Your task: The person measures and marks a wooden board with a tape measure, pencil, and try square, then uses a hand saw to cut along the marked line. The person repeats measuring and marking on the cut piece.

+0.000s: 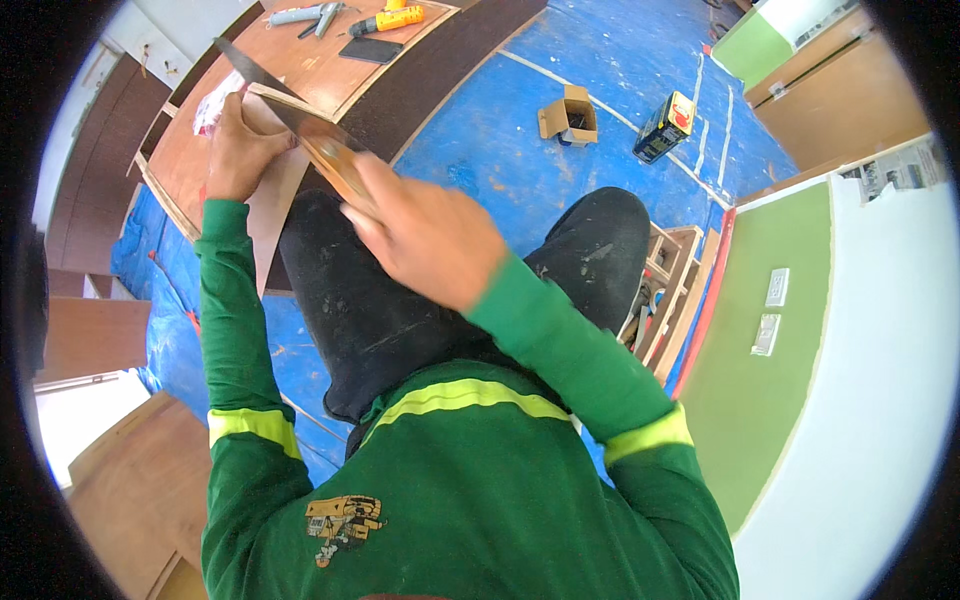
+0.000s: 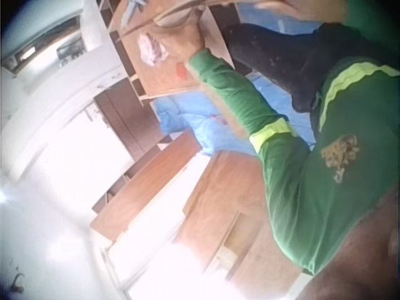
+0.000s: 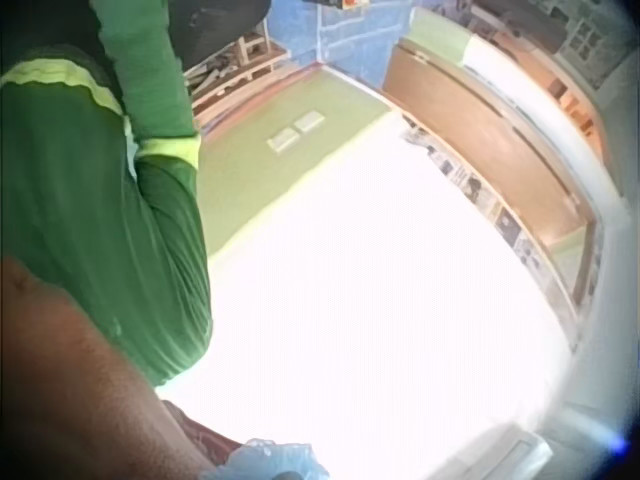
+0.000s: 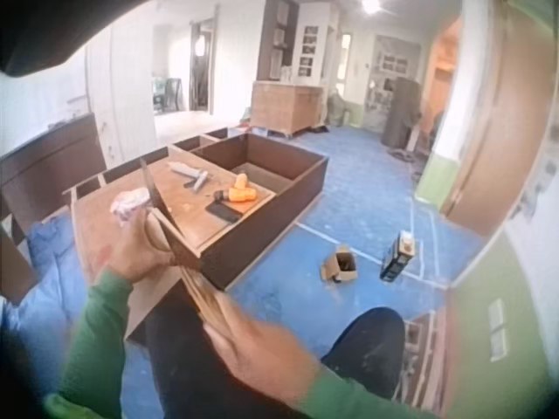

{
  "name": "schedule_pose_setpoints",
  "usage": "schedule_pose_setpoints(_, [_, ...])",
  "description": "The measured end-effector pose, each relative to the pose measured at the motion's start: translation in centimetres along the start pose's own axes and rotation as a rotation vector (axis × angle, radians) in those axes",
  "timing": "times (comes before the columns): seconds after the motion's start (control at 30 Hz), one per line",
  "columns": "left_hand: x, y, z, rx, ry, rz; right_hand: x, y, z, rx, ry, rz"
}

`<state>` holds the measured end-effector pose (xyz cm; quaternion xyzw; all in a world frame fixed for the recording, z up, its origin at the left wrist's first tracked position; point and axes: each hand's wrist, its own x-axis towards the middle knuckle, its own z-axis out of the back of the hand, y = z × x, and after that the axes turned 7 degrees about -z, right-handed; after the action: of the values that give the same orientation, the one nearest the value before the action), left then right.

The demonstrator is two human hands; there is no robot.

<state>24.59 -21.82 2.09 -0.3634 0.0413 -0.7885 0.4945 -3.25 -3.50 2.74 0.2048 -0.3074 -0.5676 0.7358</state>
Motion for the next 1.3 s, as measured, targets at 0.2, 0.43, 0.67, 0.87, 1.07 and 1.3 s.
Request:
schedule_pose_setpoints(0.2, [-0.5, 1.8, -0.3, 0.036, -0.033, -0.137, -20.2, -1.0, 9.3, -0.201, 0.123, -0.124])
schedule_pose_setpoints(0.43, [0.2, 1.3, -0.2, 0.021, 0.058, -0.050, -8.6, -2.0, 3.3, -0.093, -0.029, 0.045])
schedule_pose_setpoints(0.67, [0.2, 1.5, -0.5, -0.004, 0.009, -0.067, -1.0, -0.8, -0.2, 0.040, -0.019, 0.008])
schedule_pose_setpoints(0.87, [-0.4, 1.5, 0.0, -0.017, -0.014, -0.115, -20.4, -1.5, 9.2, -0.193, 0.142, -0.130])
schedule_pose_setpoints(1.07, [0.2, 0.5, -0.7, 0.073, -0.005, -0.103, -10.8, -3.6, 3.9, -0.093, -0.032, 0.017])
schedule_pose_setpoints(1.3, [-0.4, -0.1, 0.3, 0.014, 0.023, -0.009, -2.5, -1.8, 0.6, 0.013, -0.034, 0.067])
